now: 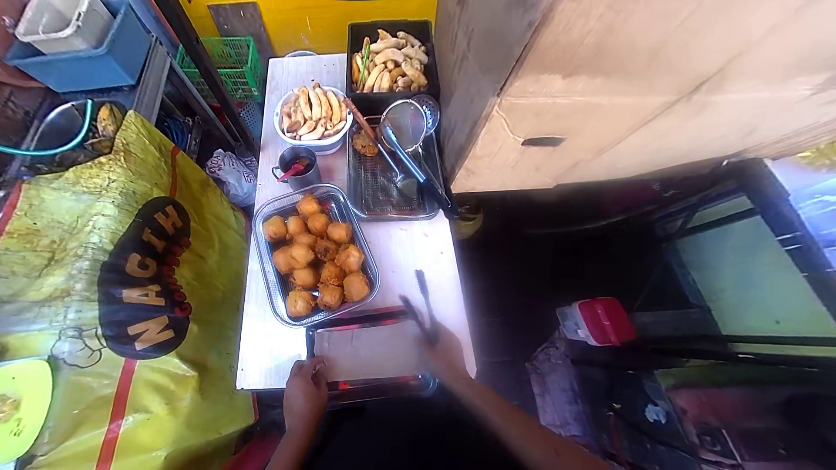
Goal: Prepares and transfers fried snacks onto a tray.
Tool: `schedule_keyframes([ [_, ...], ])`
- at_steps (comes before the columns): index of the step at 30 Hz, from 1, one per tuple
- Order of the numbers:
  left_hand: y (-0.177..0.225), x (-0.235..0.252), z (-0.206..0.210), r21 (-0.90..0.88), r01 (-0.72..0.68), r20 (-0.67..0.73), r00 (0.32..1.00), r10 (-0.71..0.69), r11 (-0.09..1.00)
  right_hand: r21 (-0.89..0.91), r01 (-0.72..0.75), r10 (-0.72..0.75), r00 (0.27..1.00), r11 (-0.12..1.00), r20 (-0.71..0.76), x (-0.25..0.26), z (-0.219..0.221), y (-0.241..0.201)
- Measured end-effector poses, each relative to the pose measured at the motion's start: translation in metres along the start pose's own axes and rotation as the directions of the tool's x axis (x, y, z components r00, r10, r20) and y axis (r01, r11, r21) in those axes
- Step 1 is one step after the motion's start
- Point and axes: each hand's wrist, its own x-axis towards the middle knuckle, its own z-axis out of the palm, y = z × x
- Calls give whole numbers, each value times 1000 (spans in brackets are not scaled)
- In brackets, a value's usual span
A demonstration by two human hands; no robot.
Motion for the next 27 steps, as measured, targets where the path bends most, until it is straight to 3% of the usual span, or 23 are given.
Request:
schedule_keyframes([
  [2, 2, 2, 0, 319, -89, 64, 995, 73, 943, -106, 38, -31, 997, 994, 72, 0, 1, 0],
  [5, -3, 6, 5, 523, -242, 31, 964, 265, 817, -171, 107, -97, 993, 979, 63, -1, -10, 0],
  [8, 8, 8, -4, 510, -305, 23, 940, 341, 805, -191, 193, -183, 981, 962, 72, -2, -43, -23],
  [12, 16, 9, 8, 386, -437, 73, 892, 446, 812, -312, 306, -248, 945, 899, 213, -1, -78, -85],
  [16, 31, 12, 20, 370, -329, 267, 933, 240, 869, -586, 354, -173, 924, 729, 342, 15, -85, -147],
  [21, 44, 5, 34, 397, -254, 284, 948, 145, 882, -737, 375, -38, 902, 563, 430, 20, -79, -206],
  [24, 49, 0, 48, 418, -214, 274, 956, 102, 883, -722, 427, -38, 873, 544, 487, 44, -77, -205],
  [27, 51, -3, 55, 419, -195, 240, 966, 99, 887, -632, 511, -161, 834, 582, 527, 60, -94, -189],
])
